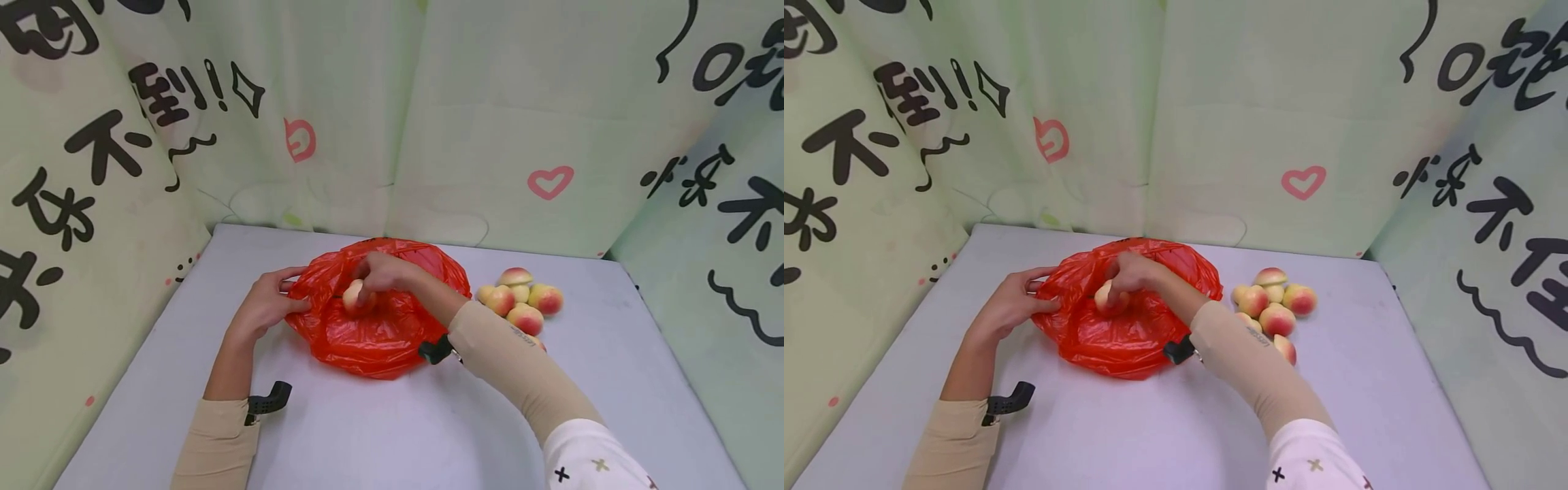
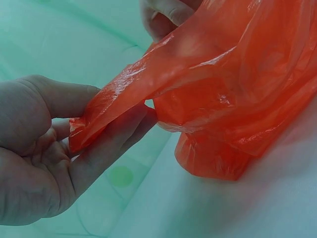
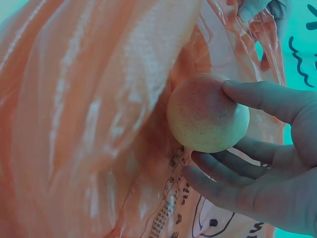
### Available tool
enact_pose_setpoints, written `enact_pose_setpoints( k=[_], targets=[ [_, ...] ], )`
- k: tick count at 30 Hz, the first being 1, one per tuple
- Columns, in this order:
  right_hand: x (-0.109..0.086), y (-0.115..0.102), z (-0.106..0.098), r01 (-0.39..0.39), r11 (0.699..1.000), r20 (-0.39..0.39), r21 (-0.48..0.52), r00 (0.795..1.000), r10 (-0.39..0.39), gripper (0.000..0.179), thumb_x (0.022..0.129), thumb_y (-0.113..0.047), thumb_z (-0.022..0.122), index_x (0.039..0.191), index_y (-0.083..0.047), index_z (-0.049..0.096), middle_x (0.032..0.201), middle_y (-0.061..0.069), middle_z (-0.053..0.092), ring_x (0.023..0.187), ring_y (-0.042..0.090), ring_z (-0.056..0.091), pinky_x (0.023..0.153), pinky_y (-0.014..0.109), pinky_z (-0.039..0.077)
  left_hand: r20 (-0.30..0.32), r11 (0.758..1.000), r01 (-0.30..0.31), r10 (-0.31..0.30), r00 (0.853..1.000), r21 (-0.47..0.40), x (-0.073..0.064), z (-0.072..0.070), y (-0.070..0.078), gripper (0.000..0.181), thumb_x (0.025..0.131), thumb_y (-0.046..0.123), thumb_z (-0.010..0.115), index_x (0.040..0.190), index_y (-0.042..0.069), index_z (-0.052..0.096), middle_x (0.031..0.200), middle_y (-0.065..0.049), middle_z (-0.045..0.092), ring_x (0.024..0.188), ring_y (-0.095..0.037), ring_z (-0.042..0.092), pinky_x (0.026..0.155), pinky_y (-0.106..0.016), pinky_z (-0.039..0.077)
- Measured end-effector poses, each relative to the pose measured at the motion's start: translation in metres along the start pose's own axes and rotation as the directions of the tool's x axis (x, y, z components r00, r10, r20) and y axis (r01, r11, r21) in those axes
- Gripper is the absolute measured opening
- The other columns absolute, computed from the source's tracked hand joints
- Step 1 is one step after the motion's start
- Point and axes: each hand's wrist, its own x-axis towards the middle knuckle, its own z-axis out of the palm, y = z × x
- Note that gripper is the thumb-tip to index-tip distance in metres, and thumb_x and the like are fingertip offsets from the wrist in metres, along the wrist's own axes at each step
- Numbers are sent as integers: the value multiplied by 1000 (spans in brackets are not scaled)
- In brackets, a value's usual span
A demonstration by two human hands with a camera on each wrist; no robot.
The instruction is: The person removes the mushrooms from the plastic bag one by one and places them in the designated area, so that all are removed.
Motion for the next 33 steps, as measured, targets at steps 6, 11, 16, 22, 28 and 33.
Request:
enact_pose_setpoints(
  k=[6, 11, 16, 22, 28, 33],
  targets=[
    [-8, 4, -5, 1, 1000, 6, 17, 1000, -1, 60, 83, -11, 84, 139, -6, 63, 129, 10, 64, 116, 29, 58, 98, 45, 60, 1, 1000, 9, -9, 1000, 0, 0, 1, 1, 75, 90, 12, 78, 158, 15, 45, 147, -23, 54, 124, -38, 61, 91, -41, 63],
    [-12, 9, -8, 19, 999, 6, 33, 1000, -19, 49, 85, -11, 82, 132, -7, 68, 124, 10, 67, 111, 28, 60, 93, 42, 61, 3, 1000, 10, -10, 1000, -8, -1, 1, 1, 75, 91, 12, 77, 158, 15, 45, 147, -23, 53, 124, -38, 61, 90, -40, 63],
    [-17, 11, -11, 15, 999, 0, 46, 1000, -15, 49, 85, -11, 82, 132, -8, 68, 125, 9, 66, 110, 28, 60, 93, 42, 61, 2, 1000, 12, -12, 1000, -6, -1, 1, 0, 75, 91, 12, 77, 159, 15, 45, 147, -23, 53, 124, -38, 61, 90, -40, 64],
    [-22, 16, -15, -1, 998, 2, 65, 1000, 1, 59, 84, -11, 83, 139, -5, 63, 128, 10, 65, 109, 29, 61, 93, 43, 61, 3, 1000, 13, -13, 1000, -19, -1, 2, 1, 76, 91, 12, 78, 159, 15, 44, 147, -23, 54, 124, -38, 62, 90, -40, 63],
    [-31, 22, -19, -12, 998, -19, 61, 1000, 13, 63, 80, -13, 86, 139, -8, 64, 127, 9, 65, 110, 28, 61, 96, 48, 61, 4, 1000, 10, -10, 1000, -27, -1, 2, 0, 76, 91, 12, 78, 159, 15, 44, 147, -23, 54, 122, -37, 62, 90, -39, 63],
    [-40, 28, -23, -11, 997, -32, 72, 999, 13, 56, 80, -15, 86, 132, -14, 68, 125, 8, 66, 108, 29, 63, 97, 50, 60, 2, 1000, 6, -6, 1000, -23, -1, 1, 0, 76, 91, 12, 78, 159, 15, 44, 146, -23, 55, 121, -37, 63, 90, -39, 64]
  ],
)
